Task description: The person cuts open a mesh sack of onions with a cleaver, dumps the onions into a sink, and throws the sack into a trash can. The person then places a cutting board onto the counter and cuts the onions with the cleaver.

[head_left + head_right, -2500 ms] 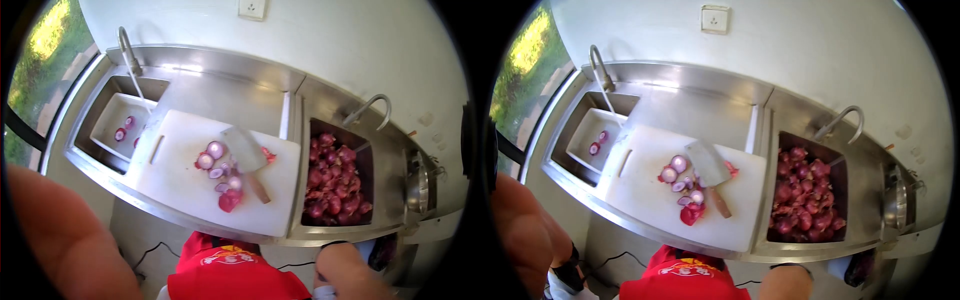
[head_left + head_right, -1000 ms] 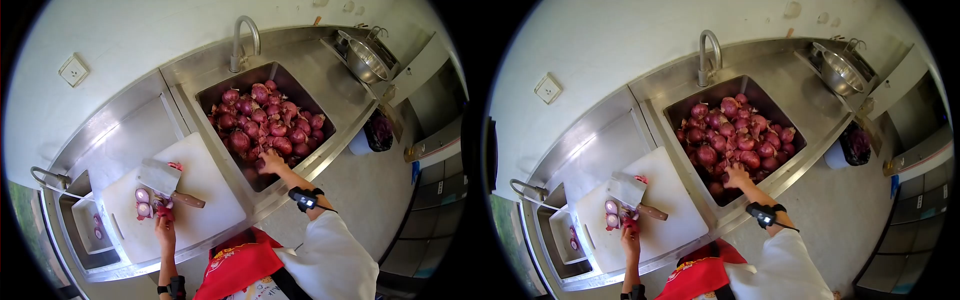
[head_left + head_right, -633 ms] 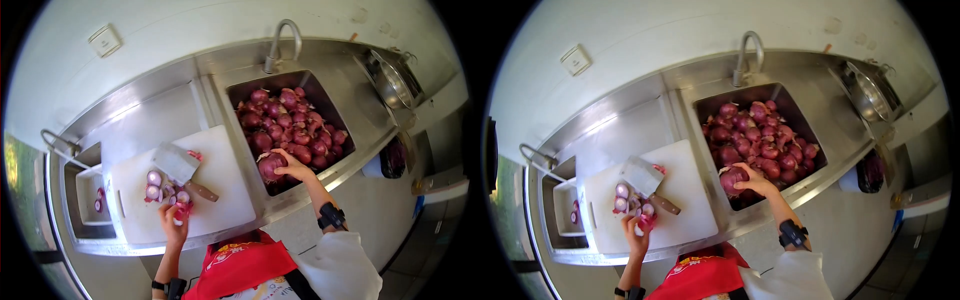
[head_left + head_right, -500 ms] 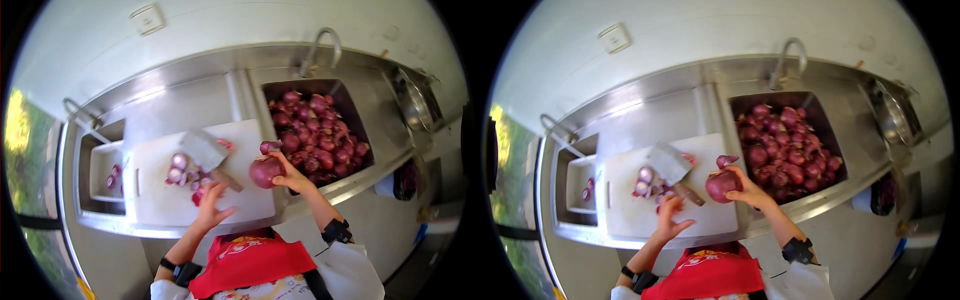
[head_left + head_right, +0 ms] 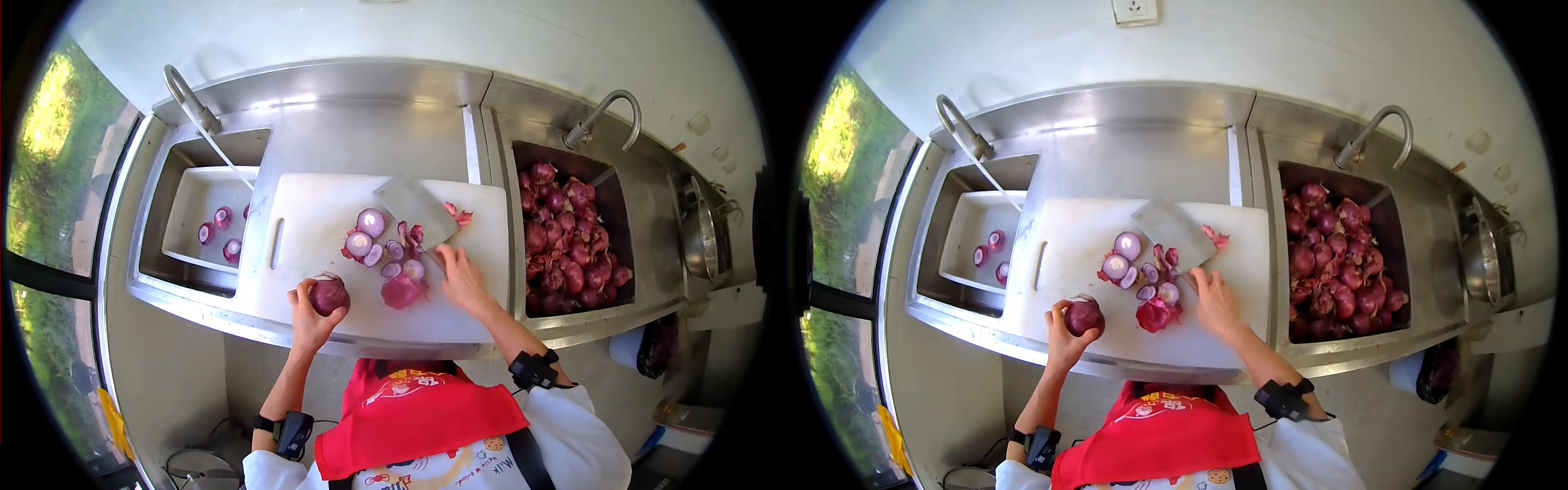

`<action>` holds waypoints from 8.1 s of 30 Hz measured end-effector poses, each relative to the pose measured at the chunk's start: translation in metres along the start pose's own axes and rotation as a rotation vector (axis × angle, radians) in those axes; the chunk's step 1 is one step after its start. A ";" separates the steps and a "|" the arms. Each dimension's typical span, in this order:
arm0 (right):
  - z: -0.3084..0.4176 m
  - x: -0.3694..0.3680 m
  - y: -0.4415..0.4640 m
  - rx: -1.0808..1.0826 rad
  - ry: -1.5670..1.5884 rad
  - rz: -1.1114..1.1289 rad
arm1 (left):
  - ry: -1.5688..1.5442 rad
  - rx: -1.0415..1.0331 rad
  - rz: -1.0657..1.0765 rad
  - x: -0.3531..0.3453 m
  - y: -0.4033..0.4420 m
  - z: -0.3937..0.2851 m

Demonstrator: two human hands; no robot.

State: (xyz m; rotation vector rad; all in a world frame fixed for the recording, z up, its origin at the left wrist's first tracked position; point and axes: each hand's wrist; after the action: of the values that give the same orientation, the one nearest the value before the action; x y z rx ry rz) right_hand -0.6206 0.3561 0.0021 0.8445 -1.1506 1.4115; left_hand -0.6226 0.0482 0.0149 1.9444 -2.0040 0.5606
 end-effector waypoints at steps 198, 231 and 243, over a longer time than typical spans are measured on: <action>-0.020 0.007 -0.072 0.346 0.583 0.024 | -0.273 -1.245 0.788 0.075 -0.032 -0.355; -0.111 0.033 -0.070 0.221 0.672 -0.280 | -0.042 -2.304 -0.203 -0.075 -0.075 -0.305; -0.132 0.013 -0.088 -0.266 1.165 -0.211 | 0.331 -0.689 0.680 -0.125 -0.005 -0.011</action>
State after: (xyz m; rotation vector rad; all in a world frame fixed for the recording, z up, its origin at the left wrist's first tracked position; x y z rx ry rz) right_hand -0.5235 0.4817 -0.0062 -0.1122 -0.3037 1.2135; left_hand -0.6123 0.1642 -0.0336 0.7172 -2.1980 0.2406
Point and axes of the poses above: each hand's wrist, its own y-axis towards the middle knuckle, its own x-axis out of the back of the hand, z = x × y, and after that the axes turned 11 degrees about -y, right-handed
